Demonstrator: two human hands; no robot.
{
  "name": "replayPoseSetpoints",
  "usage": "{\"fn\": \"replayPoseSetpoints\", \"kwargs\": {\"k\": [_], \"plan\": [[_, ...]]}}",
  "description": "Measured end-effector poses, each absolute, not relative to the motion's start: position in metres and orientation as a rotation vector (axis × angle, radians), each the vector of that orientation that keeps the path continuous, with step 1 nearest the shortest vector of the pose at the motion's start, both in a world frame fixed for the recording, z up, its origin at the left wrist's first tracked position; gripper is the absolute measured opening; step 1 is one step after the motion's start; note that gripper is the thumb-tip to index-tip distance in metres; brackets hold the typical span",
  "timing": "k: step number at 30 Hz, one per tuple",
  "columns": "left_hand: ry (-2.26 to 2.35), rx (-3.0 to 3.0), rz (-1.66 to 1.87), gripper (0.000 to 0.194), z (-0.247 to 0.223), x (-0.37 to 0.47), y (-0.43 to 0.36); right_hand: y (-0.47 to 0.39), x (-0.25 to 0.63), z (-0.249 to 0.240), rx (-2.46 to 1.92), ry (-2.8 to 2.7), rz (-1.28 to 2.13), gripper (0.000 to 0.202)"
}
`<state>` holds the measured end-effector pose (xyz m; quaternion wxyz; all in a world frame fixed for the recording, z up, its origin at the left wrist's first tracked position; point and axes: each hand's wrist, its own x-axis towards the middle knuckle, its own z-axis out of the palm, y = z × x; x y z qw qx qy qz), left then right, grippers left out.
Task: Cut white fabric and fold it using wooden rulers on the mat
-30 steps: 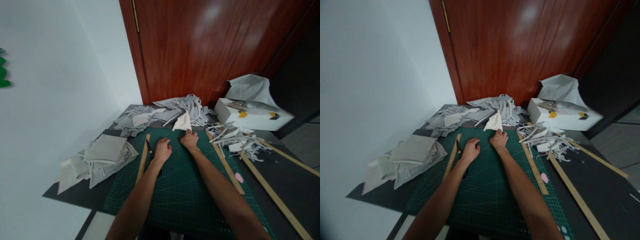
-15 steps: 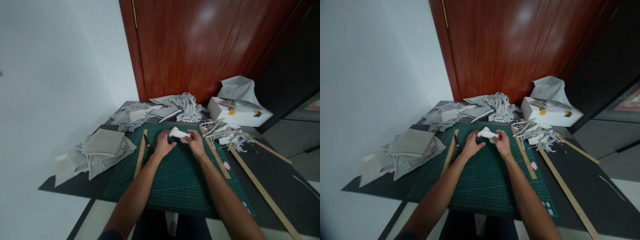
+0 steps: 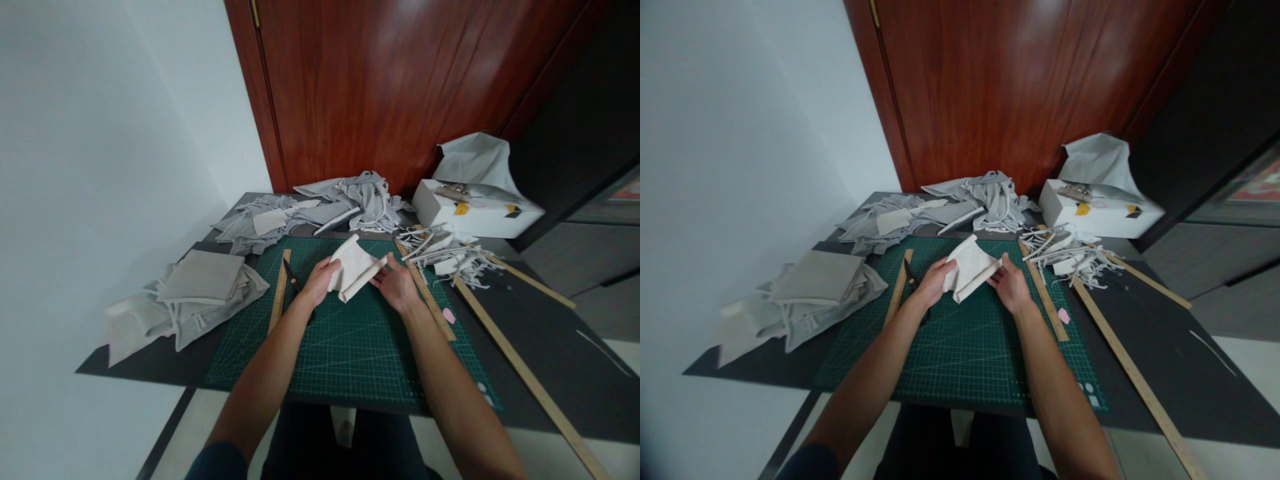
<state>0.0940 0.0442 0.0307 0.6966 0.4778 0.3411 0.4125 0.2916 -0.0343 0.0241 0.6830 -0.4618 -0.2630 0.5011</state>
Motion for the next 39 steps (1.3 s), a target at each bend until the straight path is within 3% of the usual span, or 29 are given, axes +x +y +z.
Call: {"fn": "replayPoseSetpoints", "kwargs": {"k": [2,5,9,14,17,20,23,28,39], "plan": [[0.745,0.996,0.887,0.042,0.032,0.095,0.042,-0.035,0.277,0.02,-1.107,-0.626,1.147,0.046],[0.717,0.959,0.8,0.042,0.034,0.095,0.041,-0.033,0.262,0.012,-1.168,-0.635,1.099,0.075],[0.894,1.109,0.715,0.036,0.033,0.089,0.047,-0.025,0.274,-0.002,-1.318,-0.831,0.771,0.093],[1.299,1.769,0.539,0.021,0.037,0.08,0.049,-0.02,0.294,-0.015,-1.64,-1.064,0.423,0.077],[1.489,2.086,0.329,0.022,0.048,0.08,0.038,-0.022,0.288,-0.012,-1.804,-1.15,0.188,0.068],[1.735,2.207,0.281,0.032,0.058,0.08,0.026,-0.027,0.269,-0.003,-1.742,-1.352,0.055,0.052],[1.737,2.278,0.281,0.03,0.061,0.079,0.026,-0.03,0.241,0.004,-1.501,-1.665,0.146,0.041],[1.534,2.237,0.269,0.024,0.055,0.076,0.037,-0.032,0.209,0.007,-1.401,-1.896,0.253,0.041],[1.228,2.239,0.37,0.037,0.054,0.075,0.036,-0.049,0.212,0.024,-1.822,-2.025,0.237,0.053]]}}
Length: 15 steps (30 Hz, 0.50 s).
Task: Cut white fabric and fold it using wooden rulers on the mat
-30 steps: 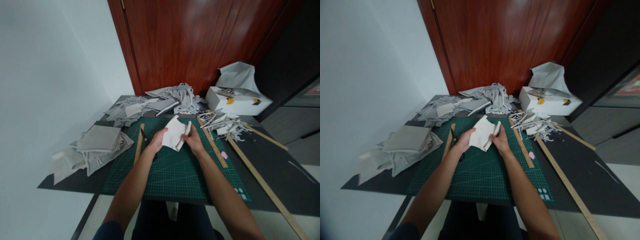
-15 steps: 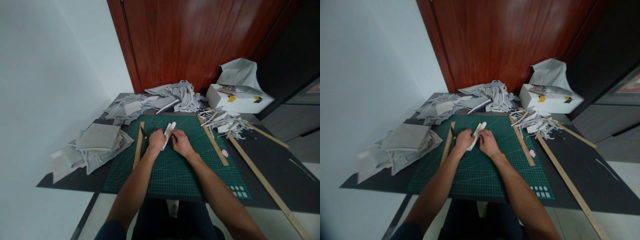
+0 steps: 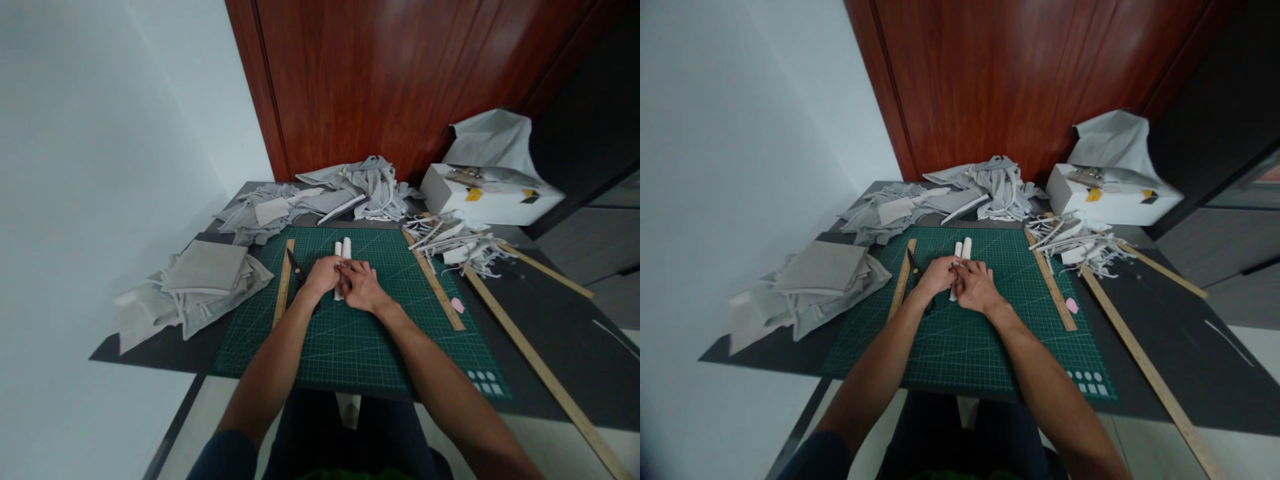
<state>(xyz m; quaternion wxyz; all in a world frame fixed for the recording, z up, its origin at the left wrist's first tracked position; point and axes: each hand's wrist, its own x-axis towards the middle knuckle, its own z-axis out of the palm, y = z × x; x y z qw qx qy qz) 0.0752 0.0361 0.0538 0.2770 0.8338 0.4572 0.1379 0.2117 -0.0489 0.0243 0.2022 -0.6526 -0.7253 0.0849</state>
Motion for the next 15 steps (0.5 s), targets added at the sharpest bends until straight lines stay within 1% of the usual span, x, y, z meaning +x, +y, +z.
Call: {"fn": "replayPoseSetpoints", "kwargs": {"k": [2,4,7,9,13,14,15], "plan": [[1.187,2.265,0.324,0.037,0.053,0.075,0.038,-0.05,0.209,0.029,-1.907,-1.97,0.2,0.045],[1.179,2.322,0.262,0.034,0.053,0.077,0.037,-0.05,0.209,0.032,-2.01,-1.892,0.142,0.039],[1.269,2.384,0.202,0.028,0.051,0.082,0.033,-0.049,0.213,0.032,-2.154,-1.759,0.085,0.036],[1.379,2.385,0.188,0.021,0.05,0.085,0.03,-0.049,0.221,0.03,-2.197,-1.682,0.061,0.041],[1.493,2.39,0.157,0.03,0.051,0.084,0.028,-0.049,0.24,0.024,-2.157,-1.664,0.006,0.072],[1.508,2.402,0.158,0.03,0.052,0.082,0.029,-0.049,0.245,0.022,-2.115,-1.722,0.013,0.075],[1.517,2.423,0.174,0.03,0.052,0.08,0.03,-0.048,0.249,0.022,-2.054,-1.811,0.039,0.075]]}}
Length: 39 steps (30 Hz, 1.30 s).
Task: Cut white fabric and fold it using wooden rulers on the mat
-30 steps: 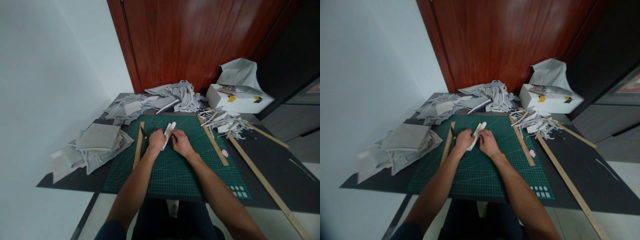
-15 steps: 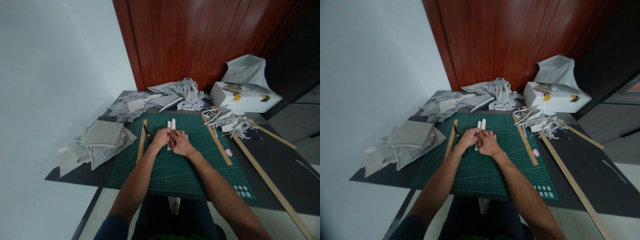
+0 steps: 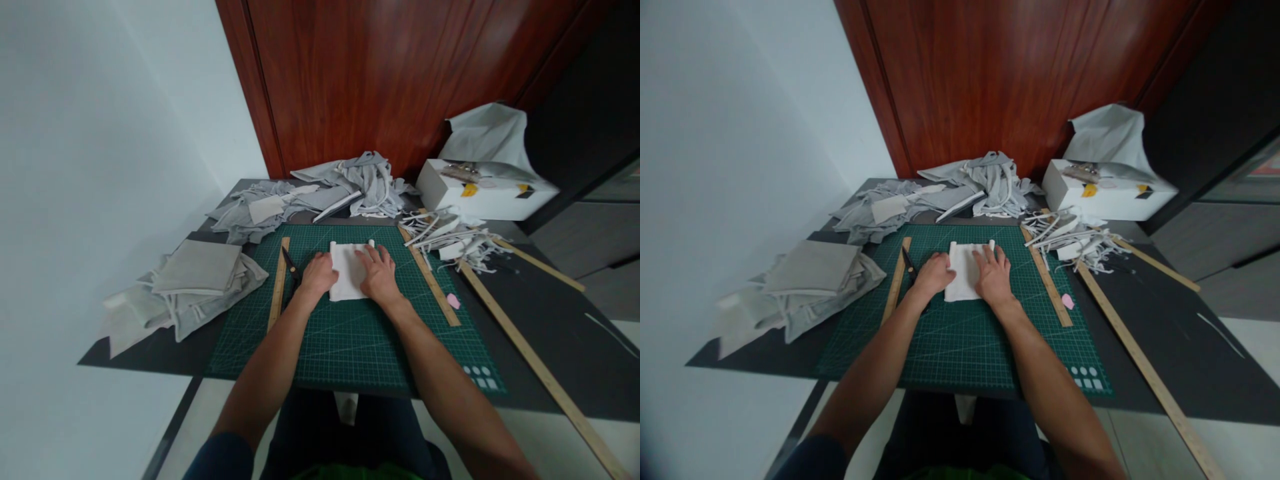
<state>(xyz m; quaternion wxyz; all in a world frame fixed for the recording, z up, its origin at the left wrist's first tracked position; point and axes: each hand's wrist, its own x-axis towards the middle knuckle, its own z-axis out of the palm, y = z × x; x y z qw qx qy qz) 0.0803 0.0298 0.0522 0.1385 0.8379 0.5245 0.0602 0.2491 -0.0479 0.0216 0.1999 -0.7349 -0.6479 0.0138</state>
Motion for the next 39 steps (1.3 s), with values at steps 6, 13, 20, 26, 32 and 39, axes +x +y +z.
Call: {"fn": "replayPoseSetpoints", "kwargs": {"k": [6,13,20,26,32,39], "plan": [[1.01,2.638,0.351,0.046,0.043,0.072,0.045,-0.041,0.265,0.026,-1.829,-2.119,0.282,0.033],[1.146,2.629,0.226,0.021,0.045,0.067,0.051,-0.047,0.27,0.035,-2.308,-1.71,0.207,0.019],[1.34,2.51,-0.046,0.069,0.064,0.047,0.047,-0.053,0.291,0.03,-2.366,-1.729,0.269,0.035],[1.419,2.487,-0.166,0.077,0.07,0.037,0.048,-0.057,0.304,0.018,-2.426,-1.672,0.201,0.066],[1.505,2.509,-0.092,0.066,0.069,0.042,0.045,-0.053,0.301,0.012,-2.478,-1.553,0.129,0.051],[1.521,2.527,-0.138,0.064,0.067,0.043,0.046,-0.044,0.295,0.005,-2.476,-1.57,0.224,0.065]]}}
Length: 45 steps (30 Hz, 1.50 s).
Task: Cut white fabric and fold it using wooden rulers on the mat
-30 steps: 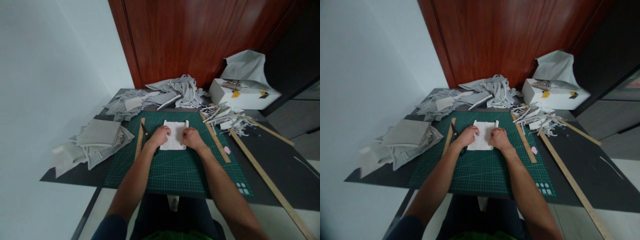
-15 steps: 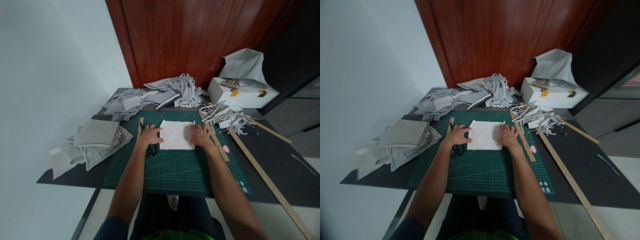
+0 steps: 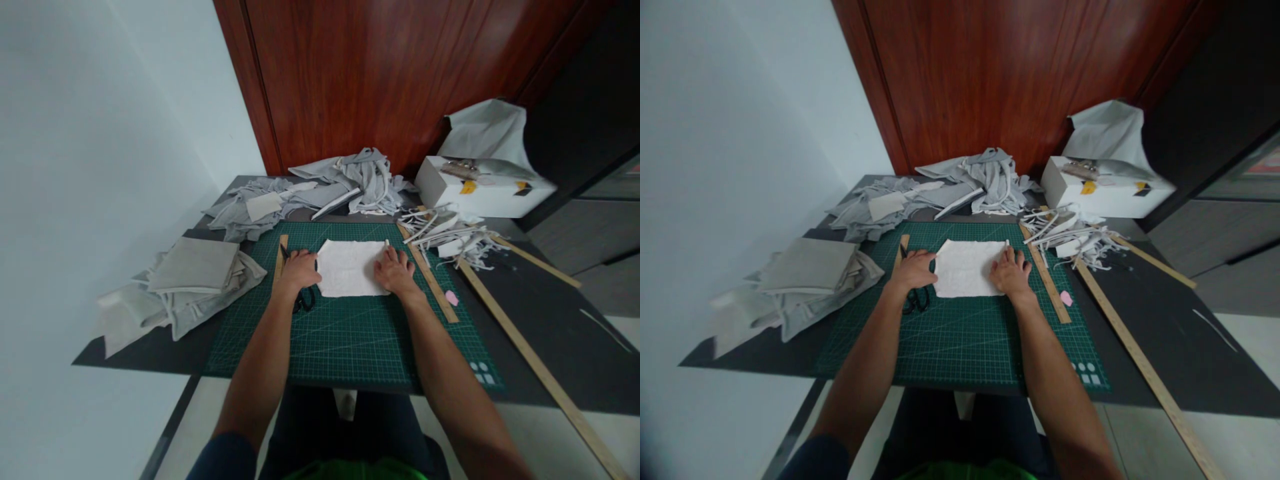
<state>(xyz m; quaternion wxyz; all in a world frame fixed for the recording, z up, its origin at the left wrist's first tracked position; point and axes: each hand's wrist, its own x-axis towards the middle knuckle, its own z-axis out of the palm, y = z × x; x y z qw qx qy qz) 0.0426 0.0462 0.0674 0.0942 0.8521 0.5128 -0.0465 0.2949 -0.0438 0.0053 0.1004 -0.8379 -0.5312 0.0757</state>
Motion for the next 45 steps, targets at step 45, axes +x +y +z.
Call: {"fn": "replayPoseSetpoints", "kwargs": {"k": [45], "plan": [[1.439,2.543,0.251,0.037,0.058,0.067,0.042,-0.048,0.215,0.023,-1.927,-2.101,0.173,0.054]]}}
